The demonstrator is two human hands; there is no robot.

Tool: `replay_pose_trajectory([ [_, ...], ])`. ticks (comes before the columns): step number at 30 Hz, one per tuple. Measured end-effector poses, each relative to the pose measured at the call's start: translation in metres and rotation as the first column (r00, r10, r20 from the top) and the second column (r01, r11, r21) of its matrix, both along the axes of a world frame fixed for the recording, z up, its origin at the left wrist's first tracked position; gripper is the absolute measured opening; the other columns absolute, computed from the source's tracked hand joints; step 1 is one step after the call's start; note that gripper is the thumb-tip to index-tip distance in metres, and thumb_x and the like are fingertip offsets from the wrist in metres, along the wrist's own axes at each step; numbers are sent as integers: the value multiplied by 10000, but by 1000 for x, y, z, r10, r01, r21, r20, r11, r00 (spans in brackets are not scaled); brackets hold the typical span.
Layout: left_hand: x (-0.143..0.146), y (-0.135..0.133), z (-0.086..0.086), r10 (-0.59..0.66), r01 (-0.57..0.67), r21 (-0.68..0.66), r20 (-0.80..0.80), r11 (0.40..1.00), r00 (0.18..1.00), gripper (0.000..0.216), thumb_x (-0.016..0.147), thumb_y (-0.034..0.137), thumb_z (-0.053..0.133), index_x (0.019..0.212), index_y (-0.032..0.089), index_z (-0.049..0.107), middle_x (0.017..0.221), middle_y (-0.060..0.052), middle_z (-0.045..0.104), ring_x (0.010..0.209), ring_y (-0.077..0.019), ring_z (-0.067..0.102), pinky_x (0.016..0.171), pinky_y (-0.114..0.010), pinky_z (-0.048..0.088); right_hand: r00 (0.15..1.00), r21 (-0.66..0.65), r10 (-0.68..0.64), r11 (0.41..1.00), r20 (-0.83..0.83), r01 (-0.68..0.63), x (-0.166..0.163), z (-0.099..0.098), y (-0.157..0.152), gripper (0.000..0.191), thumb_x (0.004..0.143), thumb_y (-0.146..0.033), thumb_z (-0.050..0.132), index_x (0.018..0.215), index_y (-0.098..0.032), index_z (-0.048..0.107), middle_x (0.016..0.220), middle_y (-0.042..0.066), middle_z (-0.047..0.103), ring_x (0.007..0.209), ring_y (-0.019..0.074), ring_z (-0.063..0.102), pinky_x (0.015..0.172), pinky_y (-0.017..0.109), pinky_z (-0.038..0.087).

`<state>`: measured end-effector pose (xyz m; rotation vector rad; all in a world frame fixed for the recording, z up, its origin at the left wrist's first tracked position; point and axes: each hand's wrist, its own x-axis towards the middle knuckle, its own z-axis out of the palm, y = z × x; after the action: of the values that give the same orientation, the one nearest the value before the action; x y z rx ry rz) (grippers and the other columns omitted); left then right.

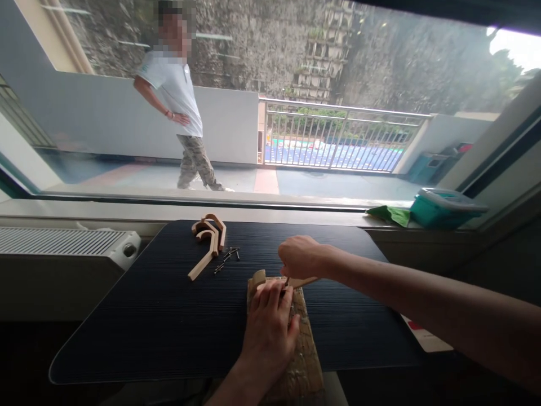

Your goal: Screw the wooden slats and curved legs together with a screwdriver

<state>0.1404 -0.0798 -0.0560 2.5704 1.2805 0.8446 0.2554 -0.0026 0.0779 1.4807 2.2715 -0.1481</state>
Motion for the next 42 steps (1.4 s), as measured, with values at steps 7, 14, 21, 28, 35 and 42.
replay_pose_trajectory([
  [7,-1,-2,0,3,-4,21,18,1000,1000,431,786,214,535,1216,179,522,1241,-93,500,1200,-282,424,1031,-498,366,972,-121,232,966,30,-227,-8,14,-7,294,695,-193,577,964,-145,687,867,109,699,776,217,634,576,269,427],
  [14,-1,0,0,19,-19,-5,33,1000,999,434,770,225,553,1202,185,543,1236,-94,515,1190,-284,437,1025,-498,380,978,-40,208,977,-16,-208,-5,0,-9,219,716,-167,532,847,-145,706,756,108,701,728,203,645,550,247,406],
  [21,-1,-1,1,16,-15,-37,25,999,1000,439,776,222,546,1213,181,532,1254,-88,517,1210,-273,428,1052,-491,356,996,66,-90,994,25,88,-4,1,1,327,771,-328,475,908,-142,707,870,149,701,809,248,649,599,296,445],
  [28,-2,0,0,7,-6,-24,36,1000,999,455,772,200,537,1226,179,521,1271,-89,511,1216,-268,427,1049,-489,358,990,-81,137,988,16,-135,-1,24,-7,278,714,-256,571,944,-153,688,839,90,696,765,209,629,566,263,403],
  [35,-1,2,0,6,-4,-29,52,1000,999,441,761,191,543,1202,189,540,1262,-90,519,1213,-277,432,1035,-497,368,972,-71,237,969,12,-235,-1,13,-13,188,782,-124,518,849,-127,694,853,112,691,740,189,638,548,243,381],
  [42,-1,1,4,4,-3,-52,24,999,1000,460,771,207,546,1229,178,514,1261,-98,514,1210,-279,431,1041,-501,359,999,-5,23,1000,29,-23,-1,10,-5,273,798,-268,472,878,-143,701,834,125,698,763,232,640,552,280,393],
])
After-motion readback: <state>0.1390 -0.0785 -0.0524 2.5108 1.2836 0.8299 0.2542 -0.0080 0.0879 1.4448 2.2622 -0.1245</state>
